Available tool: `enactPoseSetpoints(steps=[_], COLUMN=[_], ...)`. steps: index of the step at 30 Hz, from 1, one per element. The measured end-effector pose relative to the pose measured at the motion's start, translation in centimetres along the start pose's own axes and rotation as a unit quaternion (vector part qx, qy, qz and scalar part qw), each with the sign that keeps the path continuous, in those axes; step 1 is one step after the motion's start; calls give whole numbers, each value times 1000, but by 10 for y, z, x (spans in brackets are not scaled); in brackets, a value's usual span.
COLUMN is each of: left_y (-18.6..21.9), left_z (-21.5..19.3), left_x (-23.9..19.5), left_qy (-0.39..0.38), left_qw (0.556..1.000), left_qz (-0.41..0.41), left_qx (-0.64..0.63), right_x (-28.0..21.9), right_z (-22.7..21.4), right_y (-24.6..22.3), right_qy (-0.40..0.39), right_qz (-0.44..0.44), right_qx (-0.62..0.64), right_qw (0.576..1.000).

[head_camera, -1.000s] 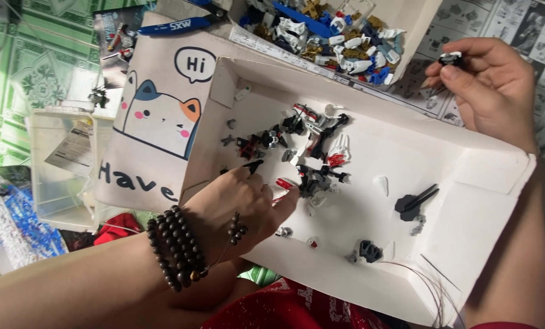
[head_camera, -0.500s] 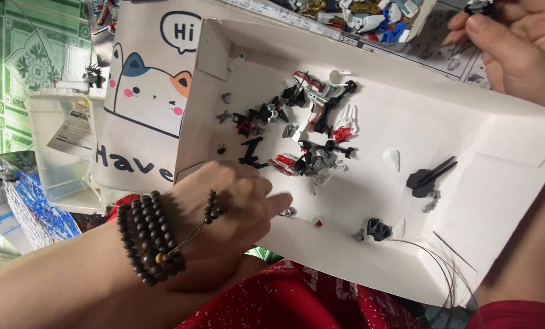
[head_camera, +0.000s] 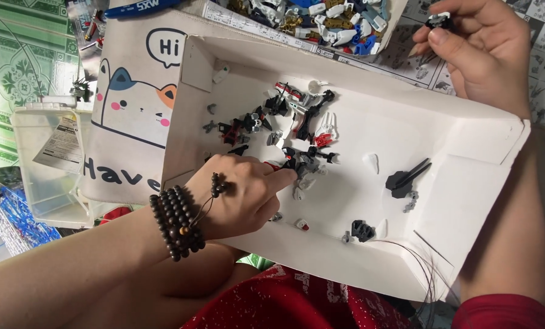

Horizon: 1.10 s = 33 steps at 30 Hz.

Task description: The person assembles small plastic model kit parts by hand, following a printed instruction sheet. They pick up individual pieces from a white tray, connect them, and place the assembled sub-assemblies back into the tray.

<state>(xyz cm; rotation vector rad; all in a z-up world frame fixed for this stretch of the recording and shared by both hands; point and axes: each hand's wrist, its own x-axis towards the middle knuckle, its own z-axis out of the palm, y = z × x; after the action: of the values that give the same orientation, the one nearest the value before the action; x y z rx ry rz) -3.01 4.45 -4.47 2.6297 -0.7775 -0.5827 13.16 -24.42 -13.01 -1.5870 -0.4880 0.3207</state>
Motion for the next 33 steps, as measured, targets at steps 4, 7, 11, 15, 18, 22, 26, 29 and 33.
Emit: enactPoseSetpoints(steps=[4, 7, 11, 15, 18, 22, 26, 29, 33], left_y=[-9, -12, 2, -1, 2, -2, -1, 3, 1], left_z=[18, 27, -6, 1, 2, 3, 4, -2, 1], left_x=[-4, -6, 3, -1, -1, 4, 2, 1, -2], left_qy=[50, 125, -55, -28, 24, -79, -27, -21, 12], left_qw=[993, 884, 998, 999, 998, 990, 995, 999, 994], left_qz=[96, 319, 15, 25, 52, 53, 76, 43, 29], left_qx=[47, 319, 19, 29, 13, 103, 56, -19, -107], right_x=[1, 2, 3, 4, 5, 5, 5, 6, 6], right_z=[0, 1, 3, 5, 2, 5, 8, 8, 8], right_y=[-1, -3, -7, -9, -5, -9, -13, -13, -12], right_qy=[4, 3, 16, 21, 14, 20, 31, 29, 29], right_qz=[2, 17, 33, 40, 37, 33, 50, 48, 47], right_qx=[3, 17, 25, 33, 25, 32, 39, 45, 51], right_qw=[1000, 1000, 999, 998, 999, 999, 998, 997, 997])
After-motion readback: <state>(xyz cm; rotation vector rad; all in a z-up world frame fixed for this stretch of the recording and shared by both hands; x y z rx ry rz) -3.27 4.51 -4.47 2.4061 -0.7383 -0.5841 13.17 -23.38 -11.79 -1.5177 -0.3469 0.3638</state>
